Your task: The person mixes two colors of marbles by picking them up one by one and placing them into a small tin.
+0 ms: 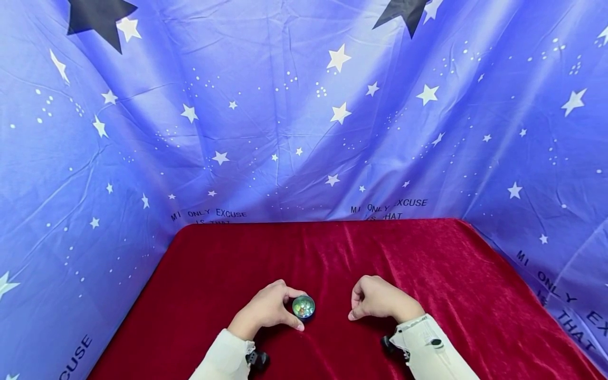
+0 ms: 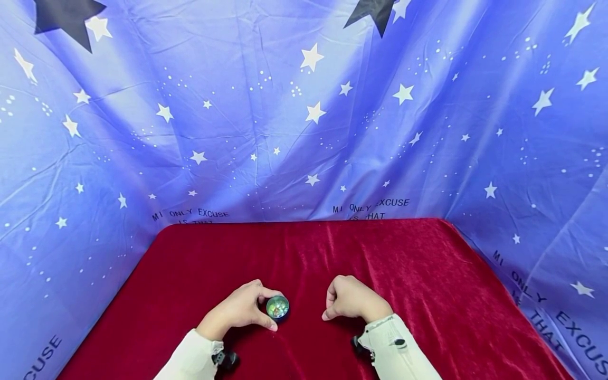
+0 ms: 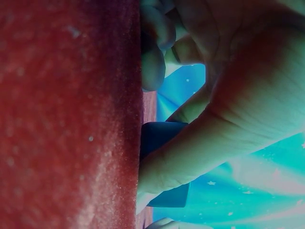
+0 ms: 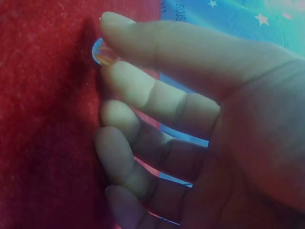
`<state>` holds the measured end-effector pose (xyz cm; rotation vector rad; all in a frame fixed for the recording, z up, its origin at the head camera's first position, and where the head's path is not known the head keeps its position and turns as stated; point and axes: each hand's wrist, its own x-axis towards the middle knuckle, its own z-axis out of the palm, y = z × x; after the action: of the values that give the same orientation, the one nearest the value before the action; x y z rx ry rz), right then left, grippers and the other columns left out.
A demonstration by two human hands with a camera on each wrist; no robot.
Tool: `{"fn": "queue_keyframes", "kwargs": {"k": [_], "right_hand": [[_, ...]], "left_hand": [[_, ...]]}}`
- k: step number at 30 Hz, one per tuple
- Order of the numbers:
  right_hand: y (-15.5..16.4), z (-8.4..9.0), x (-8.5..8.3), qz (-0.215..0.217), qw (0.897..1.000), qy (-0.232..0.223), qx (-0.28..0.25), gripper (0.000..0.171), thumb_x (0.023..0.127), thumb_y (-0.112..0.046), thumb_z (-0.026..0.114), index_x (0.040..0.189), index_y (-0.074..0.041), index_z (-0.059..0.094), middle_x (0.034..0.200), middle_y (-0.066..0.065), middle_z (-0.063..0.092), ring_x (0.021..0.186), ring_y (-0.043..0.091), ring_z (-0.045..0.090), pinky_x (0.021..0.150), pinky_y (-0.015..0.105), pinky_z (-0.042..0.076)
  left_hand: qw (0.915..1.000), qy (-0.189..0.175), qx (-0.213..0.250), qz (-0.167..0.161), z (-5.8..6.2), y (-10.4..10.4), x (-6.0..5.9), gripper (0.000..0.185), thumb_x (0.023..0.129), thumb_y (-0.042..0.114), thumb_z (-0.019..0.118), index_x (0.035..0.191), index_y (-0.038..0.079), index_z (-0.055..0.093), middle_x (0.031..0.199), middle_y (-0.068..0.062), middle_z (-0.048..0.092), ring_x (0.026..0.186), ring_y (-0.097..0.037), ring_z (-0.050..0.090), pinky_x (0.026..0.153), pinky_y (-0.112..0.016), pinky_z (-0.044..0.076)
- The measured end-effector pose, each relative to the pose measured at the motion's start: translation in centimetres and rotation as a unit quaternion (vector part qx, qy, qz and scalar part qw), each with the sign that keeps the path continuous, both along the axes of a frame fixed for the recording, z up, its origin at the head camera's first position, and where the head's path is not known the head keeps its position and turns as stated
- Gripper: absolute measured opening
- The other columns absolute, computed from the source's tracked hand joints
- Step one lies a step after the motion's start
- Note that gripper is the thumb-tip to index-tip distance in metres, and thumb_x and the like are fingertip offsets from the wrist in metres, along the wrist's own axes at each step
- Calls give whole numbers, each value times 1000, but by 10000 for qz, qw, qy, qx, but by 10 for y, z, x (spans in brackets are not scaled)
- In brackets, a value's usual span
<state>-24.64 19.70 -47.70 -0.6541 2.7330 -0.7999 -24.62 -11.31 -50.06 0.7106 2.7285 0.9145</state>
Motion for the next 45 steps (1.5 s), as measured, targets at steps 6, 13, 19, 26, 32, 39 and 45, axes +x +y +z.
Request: {"fn": "queue_keyframes", "kwargs": {"k": [6,13,19,26,32,39,45], "right_hand": [[1,-1,-1,86,9998,149,35,26,72,-27,92,62,-27,68,57,-17,58,60,1,49,56,24,44],[0,0,-2,130,9994,311,50,25,74,-25,90,61,-27,69,57,-19,58,59,0,49,56,23,44],[-1,1,-2,129,9991,405,-22,24,74,-23,90,63,-27,69,58,-17,59,59,0,49,57,23,45],[-2,0,-4,130,9990,424,-93,22,75,-22,89,65,-26,70,60,-17,60,60,0,51,58,23,46],[-2,-1,-6,93,9990,411,-165,21,76,-21,89,67,-27,71,62,-17,62,61,0,53,59,23,47],[-4,0,-6,45,9989,384,-281,21,78,-18,88,70,-27,71,64,-16,63,61,1,54,60,23,48],[-6,0,-6,9,9986,381,-366,19,79,-18,88,71,-26,72,64,-15,63,61,2,54,59,23,47]], "left_hand": [[10000,10,25,-2,0,0,0,61,59,37,101,116,40,79,86,3,54,79,-5,45,69,-23,41],[9999,-37,95,-56,2,0,0,60,60,36,101,115,39,79,84,4,56,82,-7,47,69,-23,41],[10000,-10,62,-33,3,0,1,61,60,36,101,116,38,79,85,2,55,80,-5,45,69,-23,41],[9999,-31,101,-41,3,0,1,60,60,35,101,115,38,79,84,1,54,78,-7,45,68,-24,41],[10000,-4,71,-48,2,0,0,61,60,36,101,116,38,79,84,1,55,79,-6,45,69,-23,41],[9999,15,83,-59,3,0,1,59,60,36,101,115,39,79,86,0,54,78,-6,45,68,-23,40],[9999,29,82,-65,4,0,2,59,60,36,101,114,38,79,85,0,54,78,-6,45,68,-23,40]]}}
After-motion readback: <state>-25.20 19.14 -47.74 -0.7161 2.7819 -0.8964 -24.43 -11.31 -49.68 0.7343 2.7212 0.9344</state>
